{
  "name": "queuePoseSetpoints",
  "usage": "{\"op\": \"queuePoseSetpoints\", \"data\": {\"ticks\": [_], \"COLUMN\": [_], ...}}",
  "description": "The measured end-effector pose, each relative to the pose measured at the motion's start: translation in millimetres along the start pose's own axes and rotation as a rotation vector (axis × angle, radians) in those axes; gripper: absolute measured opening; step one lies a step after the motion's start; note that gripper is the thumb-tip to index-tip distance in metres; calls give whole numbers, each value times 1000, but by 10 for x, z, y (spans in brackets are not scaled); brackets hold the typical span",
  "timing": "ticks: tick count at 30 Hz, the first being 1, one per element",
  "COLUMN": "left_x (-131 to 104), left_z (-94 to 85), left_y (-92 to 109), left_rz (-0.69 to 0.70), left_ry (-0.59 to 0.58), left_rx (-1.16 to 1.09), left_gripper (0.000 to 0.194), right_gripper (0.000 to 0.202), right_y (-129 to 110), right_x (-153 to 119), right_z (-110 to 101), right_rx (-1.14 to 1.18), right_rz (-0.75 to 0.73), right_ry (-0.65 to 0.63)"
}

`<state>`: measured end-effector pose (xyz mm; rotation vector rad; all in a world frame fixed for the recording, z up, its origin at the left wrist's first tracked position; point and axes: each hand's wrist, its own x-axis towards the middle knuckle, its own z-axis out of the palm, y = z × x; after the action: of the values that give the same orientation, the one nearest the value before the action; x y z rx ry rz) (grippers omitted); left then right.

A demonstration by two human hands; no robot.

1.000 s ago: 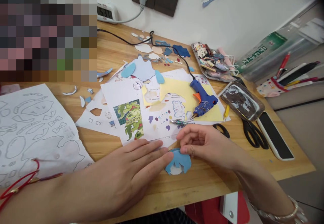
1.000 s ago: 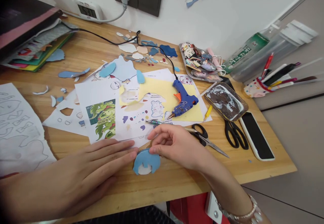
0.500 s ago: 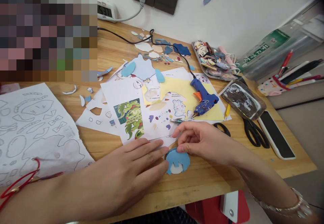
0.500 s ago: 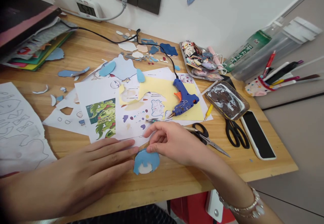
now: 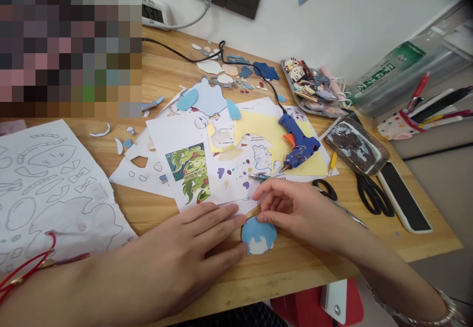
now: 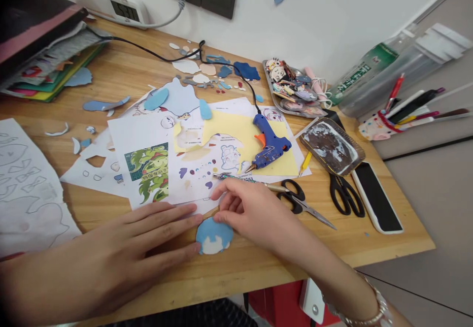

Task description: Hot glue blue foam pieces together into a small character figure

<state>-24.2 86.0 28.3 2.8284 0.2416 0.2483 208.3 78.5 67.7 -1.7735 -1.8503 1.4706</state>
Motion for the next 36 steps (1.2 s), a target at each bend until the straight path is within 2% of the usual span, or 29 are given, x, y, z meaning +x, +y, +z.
{"op": "queuePoseSetpoints", "data": {"ticks": [9,13,17,22,29,36], "left_x": [21,14,3,4,10,36], "left_z": [-7,-1,9,8,-22,-67], "left_y": [0,3,4,-2,-5,11], "left_rz": [-13,-9,-10,-14,6,13], "left_ry": [9,11,11,16,-8,-28], "left_rx": [-16,-12,-6,-9,2,-7], "left_gripper": [41,42,43,43,42,43], "right_gripper": [13,11,14,15,19,25], "right_y": [-6,33,96,214,298,274], "right_x": [-44,-111,-229,-336,-372,-430], "right_z": [60,55,56,173,305,265], "right_rx": [-226,-335,-336,-360,-440,-451], "right_rz": [-143,-261,-352,-425,-451,-418], "right_ry": [101,164,156,271,360,343]}}
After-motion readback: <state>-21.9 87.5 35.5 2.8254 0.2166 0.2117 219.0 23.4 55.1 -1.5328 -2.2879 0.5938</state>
